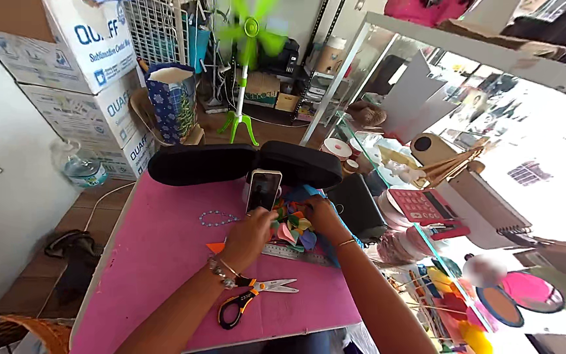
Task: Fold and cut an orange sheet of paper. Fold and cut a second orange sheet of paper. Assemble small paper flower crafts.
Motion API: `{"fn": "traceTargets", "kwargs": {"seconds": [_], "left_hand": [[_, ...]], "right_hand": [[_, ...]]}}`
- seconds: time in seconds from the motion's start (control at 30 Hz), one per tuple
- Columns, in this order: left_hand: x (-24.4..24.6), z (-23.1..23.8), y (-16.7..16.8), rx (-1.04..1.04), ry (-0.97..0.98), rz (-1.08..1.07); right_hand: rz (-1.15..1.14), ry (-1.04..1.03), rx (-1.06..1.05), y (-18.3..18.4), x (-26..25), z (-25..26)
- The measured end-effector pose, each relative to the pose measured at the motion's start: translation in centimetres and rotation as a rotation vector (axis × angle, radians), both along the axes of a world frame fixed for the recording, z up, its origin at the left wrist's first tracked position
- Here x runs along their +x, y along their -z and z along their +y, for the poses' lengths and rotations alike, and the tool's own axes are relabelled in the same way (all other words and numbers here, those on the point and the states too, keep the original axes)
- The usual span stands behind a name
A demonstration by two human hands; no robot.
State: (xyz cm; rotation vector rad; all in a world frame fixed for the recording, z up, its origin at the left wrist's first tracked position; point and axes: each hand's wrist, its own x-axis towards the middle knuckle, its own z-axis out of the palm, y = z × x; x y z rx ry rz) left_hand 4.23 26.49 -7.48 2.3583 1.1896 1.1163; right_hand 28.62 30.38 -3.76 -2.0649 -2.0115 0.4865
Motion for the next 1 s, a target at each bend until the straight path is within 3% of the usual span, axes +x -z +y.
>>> {"fn": "traceTargets", "kwargs": {"seconds": [0.13,0.27,0.47,0.53,0.67,0.8,0.9,1.0], "left_hand": [[-5.9,1.5,1.1,-0.475,-0.002,-0.522],[-7.9,3.1,1.1,-0.897,-0.049,-1.031],[-7.9,3.2,0.1,-1.220,-0.083,-1.427],[-8.3,3.4,0.3,-1.282,-0.045,-1.512],[-9.2,3.8,0.5,-1.327,-0.028,-1.531],[-9.0,3.6,0.1,-1.391,0.052,-1.449],[-8.2,2.7,0.3,-1.268,0.156,-1.188],[-6.9,1.3,0.7,-1.044,0.392,-0.852]], "right_hand": [[0.030,0.095,0.113,-0.7,-1.0,0.4],[0.001,0.149,0.073,0.6,-1.2,0.6],[-0.116,0.223,-0.032,0.9,-3.5,1.1],[-0.113,0.224,0.018,1.1,-3.3,0.9],[0.159,0.319,0.213,0.4,-3.0,-1.3],[0.752,0.497,0.393,0.3,-3.6,-4.7],[1.200,0.538,0.266,0.8,-4.5,-7.7],[1.505,0.517,0.142,1.4,-5.6,-10.2]]}}
